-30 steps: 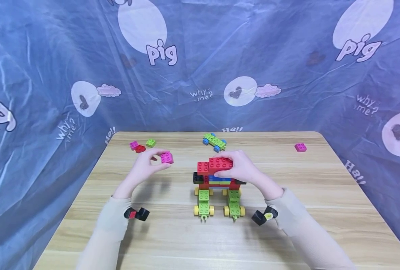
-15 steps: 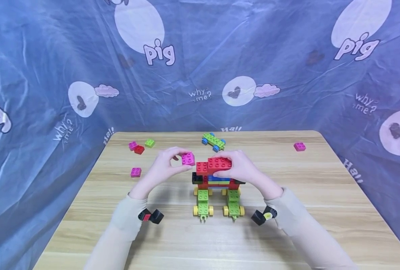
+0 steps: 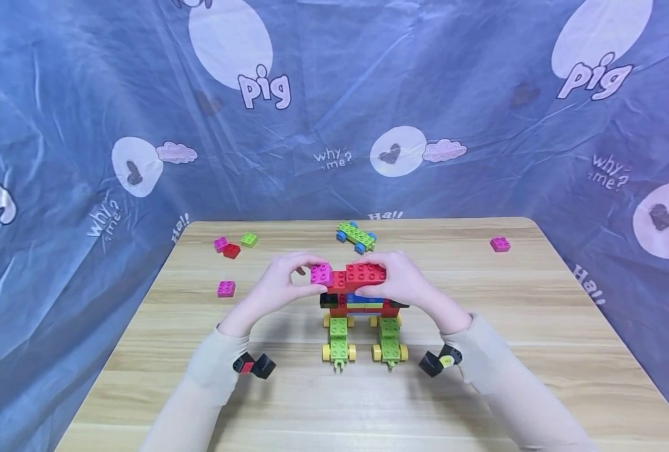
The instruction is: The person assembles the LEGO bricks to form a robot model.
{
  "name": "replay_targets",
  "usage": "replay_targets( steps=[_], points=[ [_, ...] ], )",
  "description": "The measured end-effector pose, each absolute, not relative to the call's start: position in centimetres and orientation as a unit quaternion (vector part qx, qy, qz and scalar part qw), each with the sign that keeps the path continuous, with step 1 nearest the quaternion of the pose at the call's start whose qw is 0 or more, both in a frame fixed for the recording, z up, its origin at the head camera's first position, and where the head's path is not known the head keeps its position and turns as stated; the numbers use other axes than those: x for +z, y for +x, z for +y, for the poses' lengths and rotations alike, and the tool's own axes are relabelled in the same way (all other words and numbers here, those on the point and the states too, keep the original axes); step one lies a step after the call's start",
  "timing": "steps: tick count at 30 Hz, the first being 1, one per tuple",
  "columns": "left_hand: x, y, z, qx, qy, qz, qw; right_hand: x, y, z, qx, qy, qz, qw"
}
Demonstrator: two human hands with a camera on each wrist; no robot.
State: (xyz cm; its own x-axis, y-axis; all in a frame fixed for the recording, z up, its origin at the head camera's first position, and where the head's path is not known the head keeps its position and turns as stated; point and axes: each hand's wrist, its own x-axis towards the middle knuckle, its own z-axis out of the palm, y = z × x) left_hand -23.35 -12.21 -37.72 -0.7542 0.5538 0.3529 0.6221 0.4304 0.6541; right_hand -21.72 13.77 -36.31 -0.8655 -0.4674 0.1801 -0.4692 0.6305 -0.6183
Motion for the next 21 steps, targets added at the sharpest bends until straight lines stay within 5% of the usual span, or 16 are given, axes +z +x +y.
replay_targets(
  steps=[21],
  points=[
    [-37.19, -23.12, -11.49, -0.39, -0.339, -0.855, 0.035, -36.59, -21.72, 13.82, 0.353, 0.263, -0.898, 0.005]
  ],
)
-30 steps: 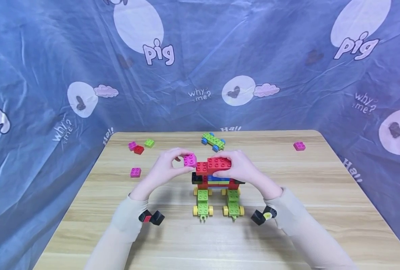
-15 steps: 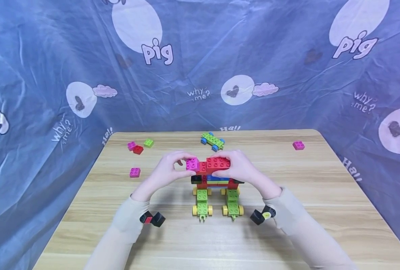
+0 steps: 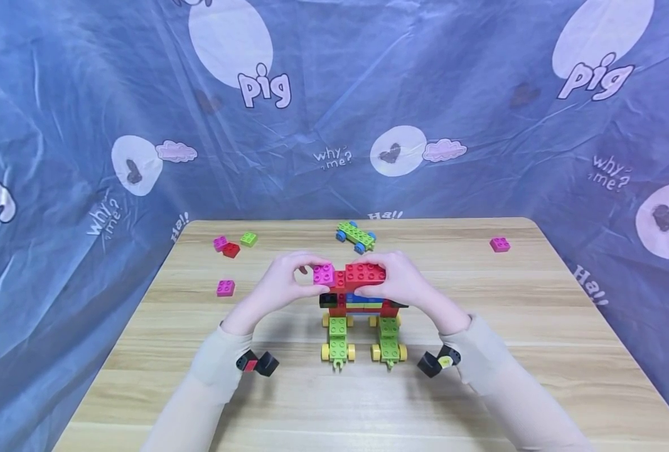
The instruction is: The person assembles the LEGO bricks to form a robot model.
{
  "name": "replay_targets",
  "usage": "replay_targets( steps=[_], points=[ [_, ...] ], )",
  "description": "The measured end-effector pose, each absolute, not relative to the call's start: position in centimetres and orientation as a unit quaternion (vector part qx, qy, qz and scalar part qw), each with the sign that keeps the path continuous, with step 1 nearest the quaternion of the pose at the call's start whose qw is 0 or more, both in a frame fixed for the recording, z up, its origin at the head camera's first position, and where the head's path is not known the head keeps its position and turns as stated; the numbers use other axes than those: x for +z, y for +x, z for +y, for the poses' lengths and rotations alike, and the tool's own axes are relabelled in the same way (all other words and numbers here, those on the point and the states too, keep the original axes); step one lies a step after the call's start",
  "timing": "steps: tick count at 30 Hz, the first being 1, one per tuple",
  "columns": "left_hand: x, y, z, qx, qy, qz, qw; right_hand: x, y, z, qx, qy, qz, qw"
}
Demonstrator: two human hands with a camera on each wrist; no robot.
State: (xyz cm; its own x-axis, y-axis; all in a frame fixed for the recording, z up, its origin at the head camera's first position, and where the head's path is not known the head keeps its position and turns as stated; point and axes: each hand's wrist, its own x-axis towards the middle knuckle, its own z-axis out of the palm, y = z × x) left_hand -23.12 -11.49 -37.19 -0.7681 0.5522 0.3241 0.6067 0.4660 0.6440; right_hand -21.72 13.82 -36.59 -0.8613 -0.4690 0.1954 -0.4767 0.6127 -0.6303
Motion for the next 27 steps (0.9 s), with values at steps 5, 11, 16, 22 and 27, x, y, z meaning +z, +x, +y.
replay_targets(
  steps=[5, 11, 16, 22, 27],
  points=[
    [-36.9, -23.2, -11.4, -0.381, -0.349, -0.856, 0.039, -36.7, -21.8, 13.9, 0.35, 0.266, -0.898, 0.012],
    [-36.4, -23.3, -11.3, -0.362, -0.356, -0.861, 0.035, -36.7, -21.8, 13.9, 0.35, 0.268, -0.898, 0.015],
    [-35.8, -23.5, -11.3, -0.347, -0.362, -0.865, 0.019, -36.8, -21.8, 13.9, 0.351, 0.266, -0.898, 0.017],
    [-35.3, -23.7, -11.1, -0.325, -0.359, -0.875, -0.007, -36.7, -21.6, 13.8, 0.359, 0.272, -0.892, 0.03],
    [-35.1, -23.7, -11.1, -0.326, -0.356, -0.876, -0.017, -36.7, -21.6, 13.7, 0.356, 0.271, -0.894, 0.032]
  ],
)
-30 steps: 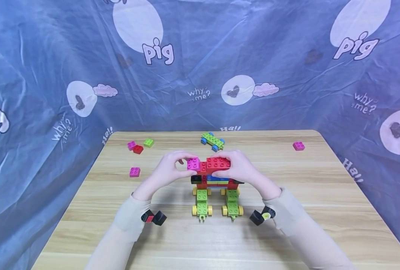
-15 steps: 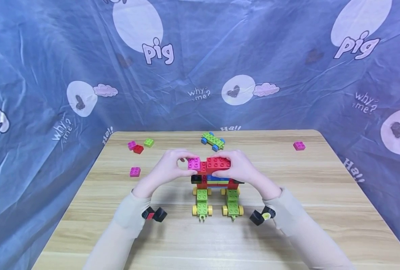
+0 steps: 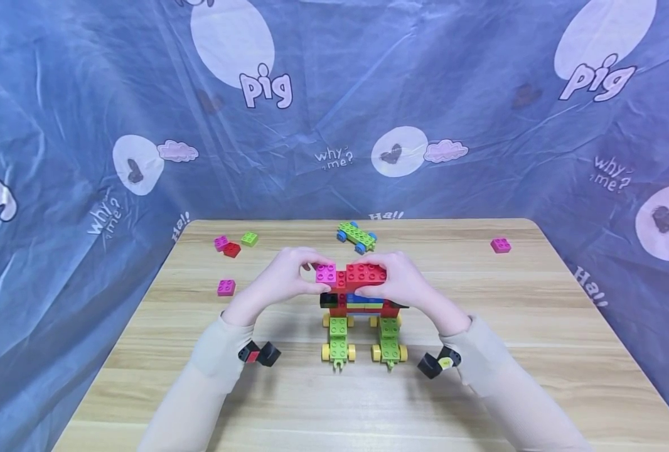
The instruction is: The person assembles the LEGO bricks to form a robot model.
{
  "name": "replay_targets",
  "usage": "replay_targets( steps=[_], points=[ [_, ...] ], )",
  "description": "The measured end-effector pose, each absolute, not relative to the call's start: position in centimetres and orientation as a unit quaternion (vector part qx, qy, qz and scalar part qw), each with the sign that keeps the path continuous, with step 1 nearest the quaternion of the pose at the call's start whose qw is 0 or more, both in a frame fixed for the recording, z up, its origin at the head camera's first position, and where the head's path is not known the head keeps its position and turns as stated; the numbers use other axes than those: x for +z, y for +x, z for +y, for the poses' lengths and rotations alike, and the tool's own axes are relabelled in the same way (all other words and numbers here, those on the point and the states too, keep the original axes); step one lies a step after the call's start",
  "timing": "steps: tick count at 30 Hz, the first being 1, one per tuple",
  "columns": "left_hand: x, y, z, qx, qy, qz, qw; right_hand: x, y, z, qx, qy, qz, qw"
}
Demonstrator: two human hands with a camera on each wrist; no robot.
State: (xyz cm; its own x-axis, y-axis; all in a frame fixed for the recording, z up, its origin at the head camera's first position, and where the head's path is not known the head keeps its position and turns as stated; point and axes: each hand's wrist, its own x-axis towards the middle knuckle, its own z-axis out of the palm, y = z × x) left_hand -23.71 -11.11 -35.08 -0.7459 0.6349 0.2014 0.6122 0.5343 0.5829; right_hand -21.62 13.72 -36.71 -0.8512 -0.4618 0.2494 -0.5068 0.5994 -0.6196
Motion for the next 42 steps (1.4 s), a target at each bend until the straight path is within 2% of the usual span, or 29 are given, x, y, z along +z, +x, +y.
replay_targets(
  steps=[13, 25, 42],
  points=[
    [-35.5, -23.9, -11.0, 0.327, 0.362, 0.873, 0.003, -36.7, -21.6, 13.7, 0.354, 0.267, -0.896, 0.028],
    [-35.8, -24.0, -11.0, 0.354, 0.346, 0.869, 0.019, -36.7, -21.6, 13.8, 0.349, 0.254, -0.902, 0.016],
    [-37.1, -23.7, -11.4, 0.375, 0.359, 0.855, -0.013, -36.7, -21.6, 13.8, 0.351, 0.263, -0.898, 0.025]
  ],
)
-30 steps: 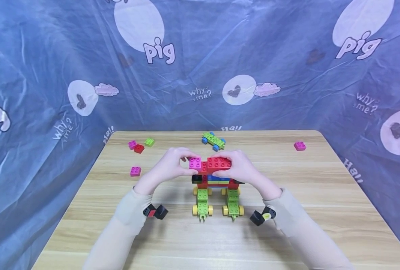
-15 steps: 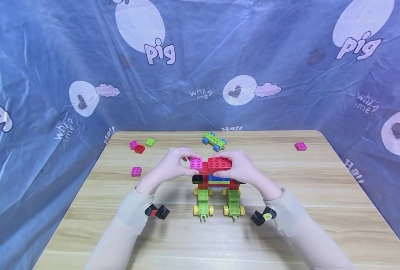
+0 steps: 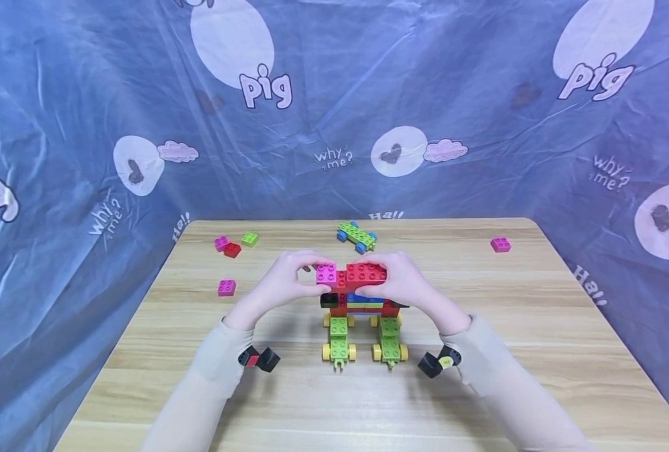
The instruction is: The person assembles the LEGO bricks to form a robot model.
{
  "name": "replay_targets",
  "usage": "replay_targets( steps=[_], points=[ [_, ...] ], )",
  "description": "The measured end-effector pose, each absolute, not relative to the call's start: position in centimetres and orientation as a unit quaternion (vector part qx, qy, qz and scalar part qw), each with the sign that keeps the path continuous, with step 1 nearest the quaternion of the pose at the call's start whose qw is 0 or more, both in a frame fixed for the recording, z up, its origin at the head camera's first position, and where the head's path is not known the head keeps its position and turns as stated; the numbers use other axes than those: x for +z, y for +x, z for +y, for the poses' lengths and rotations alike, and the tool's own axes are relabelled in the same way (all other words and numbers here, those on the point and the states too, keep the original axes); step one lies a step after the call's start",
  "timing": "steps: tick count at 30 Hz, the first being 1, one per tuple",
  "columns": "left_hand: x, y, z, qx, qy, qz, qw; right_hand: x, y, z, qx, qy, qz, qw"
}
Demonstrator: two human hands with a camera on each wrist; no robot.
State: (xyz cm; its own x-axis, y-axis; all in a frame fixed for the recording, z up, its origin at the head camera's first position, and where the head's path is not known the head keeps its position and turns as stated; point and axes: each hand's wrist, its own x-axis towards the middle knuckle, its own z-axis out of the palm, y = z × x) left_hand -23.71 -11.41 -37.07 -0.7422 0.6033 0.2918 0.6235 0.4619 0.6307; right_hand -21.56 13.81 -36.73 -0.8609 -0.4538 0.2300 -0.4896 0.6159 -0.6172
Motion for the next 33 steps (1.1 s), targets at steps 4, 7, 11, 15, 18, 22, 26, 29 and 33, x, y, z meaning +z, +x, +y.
replay_targets(
  steps=[4, 7, 11, 15, 18, 22, 26, 29, 33],
  points=[
    [-37.2, -23.6, -11.6, -0.376, -0.372, -0.848, 0.02, -36.7, -21.6, 13.8, 0.344, 0.261, -0.902, 0.02],
    [-37.3, -23.6, -11.8, -0.38, -0.38, -0.843, 0.019, -36.6, -21.6, 13.8, 0.337, 0.255, -0.906, 0.014],
    [-37.3, -23.7, -12.3, -0.382, -0.386, -0.84, 0.013, -36.5, -21.5, 13.8, 0.334, 0.251, -0.908, 0.009],
    [-37.0, -23.7, -12.8, -0.382, -0.392, -0.837, 0.007, -36.4, -21.5, 13.8, 0.329, 0.253, -0.91, 0.009],
    [-36.8, -23.8, -13.3, -0.383, -0.39, -0.837, 0.007, -36.5, -21.6, 13.8, 0.323, 0.253, -0.912, 0.009],
    [-36.6, -24.0, -14.2, -0.388, -0.382, -0.839, 0.012, -36.5, -21.6, 13.8, 0.322, 0.253, -0.912, 0.009],
    [-36.6, -24.4, -15.3, -0.395, -0.371, -0.84, 0.029, -36.4, -21.5, 13.8, 0.326, 0.254, -0.911, 0.009],
    [-36.7, -24.7, -16.1, -0.399, -0.357, -0.843, 0.048, -36.3, -21.5, 13.7, 0.329, 0.256, -0.909, 0.01],
    [-37.4, -25.3, -17.2, -0.409, -0.329, -0.849, 0.059, -36.2, -21.4, 13.7, 0.33, 0.259, -0.908, 0.011]
  ],
)
